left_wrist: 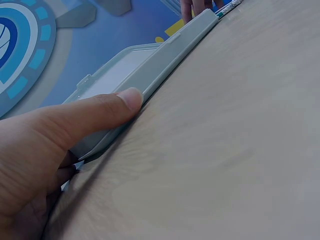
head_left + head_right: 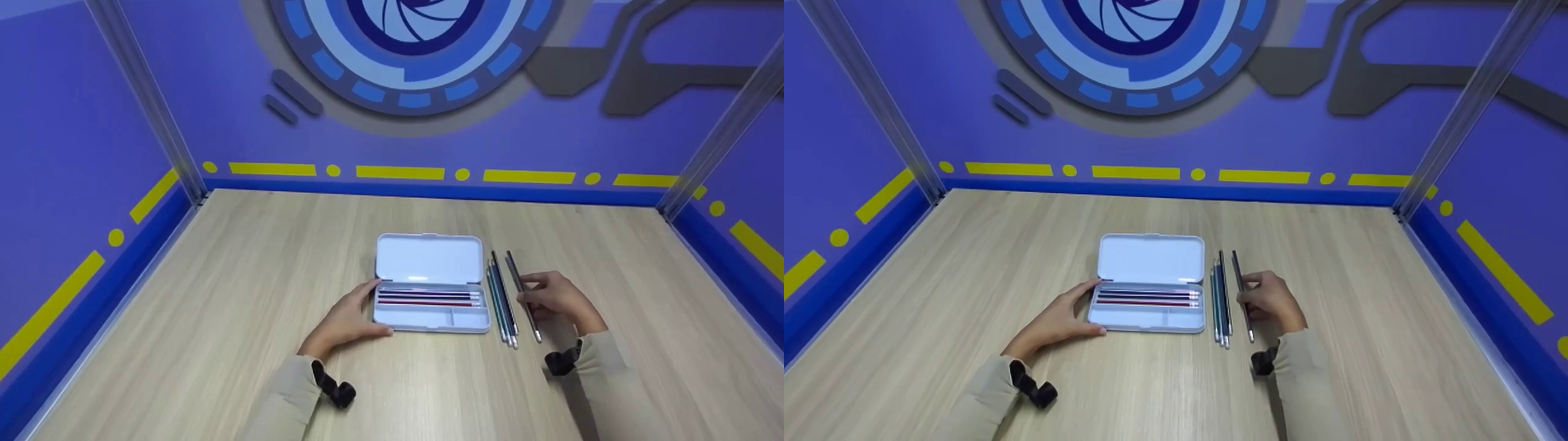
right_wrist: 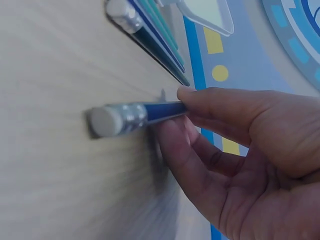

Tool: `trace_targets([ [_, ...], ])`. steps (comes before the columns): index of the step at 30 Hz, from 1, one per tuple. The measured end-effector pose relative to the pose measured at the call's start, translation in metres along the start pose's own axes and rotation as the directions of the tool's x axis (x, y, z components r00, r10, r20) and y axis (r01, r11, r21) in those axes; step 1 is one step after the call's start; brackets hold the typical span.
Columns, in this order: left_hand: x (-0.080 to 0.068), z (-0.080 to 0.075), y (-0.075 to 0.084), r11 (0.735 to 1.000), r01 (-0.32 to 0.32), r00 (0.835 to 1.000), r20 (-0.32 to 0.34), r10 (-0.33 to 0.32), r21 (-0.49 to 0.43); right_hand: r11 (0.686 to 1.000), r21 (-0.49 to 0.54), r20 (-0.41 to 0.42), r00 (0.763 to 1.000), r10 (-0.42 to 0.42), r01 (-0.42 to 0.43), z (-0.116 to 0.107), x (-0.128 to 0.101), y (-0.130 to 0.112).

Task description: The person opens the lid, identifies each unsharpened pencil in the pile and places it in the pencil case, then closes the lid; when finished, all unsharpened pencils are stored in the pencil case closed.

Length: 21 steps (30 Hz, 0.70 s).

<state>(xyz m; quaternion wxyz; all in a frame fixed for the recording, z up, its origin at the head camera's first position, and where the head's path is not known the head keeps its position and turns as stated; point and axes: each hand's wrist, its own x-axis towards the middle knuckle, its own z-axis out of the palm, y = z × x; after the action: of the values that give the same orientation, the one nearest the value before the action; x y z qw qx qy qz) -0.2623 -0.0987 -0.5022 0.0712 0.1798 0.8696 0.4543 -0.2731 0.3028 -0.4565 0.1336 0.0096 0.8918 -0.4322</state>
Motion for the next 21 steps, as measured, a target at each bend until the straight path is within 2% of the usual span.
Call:
trace_targets([
  [6, 0.000, -0.001, 0.000, 1.000, 0.008, 1.000, 0.001, -0.008, 0.004, 0.999, 0.013, -0.021, 0.999, -0.048, 0.049, -0.001, 0.002, -0.003],
  [14, -0.001, -0.002, -0.001, 0.999, -0.006, 1.000, -0.006, 0.006, 0.038, 0.996, -0.012, -0.136, 0.987, -0.087, 0.087, 0.000, 0.004, -0.015],
  [21, 0.000, -0.001, 0.000, 0.999, -0.013, 1.000, 0.001, 0.013, 0.032, 0.988, 0.037, -0.184, 0.973, -0.143, 0.152, 0.001, 0.002, -0.020],
])
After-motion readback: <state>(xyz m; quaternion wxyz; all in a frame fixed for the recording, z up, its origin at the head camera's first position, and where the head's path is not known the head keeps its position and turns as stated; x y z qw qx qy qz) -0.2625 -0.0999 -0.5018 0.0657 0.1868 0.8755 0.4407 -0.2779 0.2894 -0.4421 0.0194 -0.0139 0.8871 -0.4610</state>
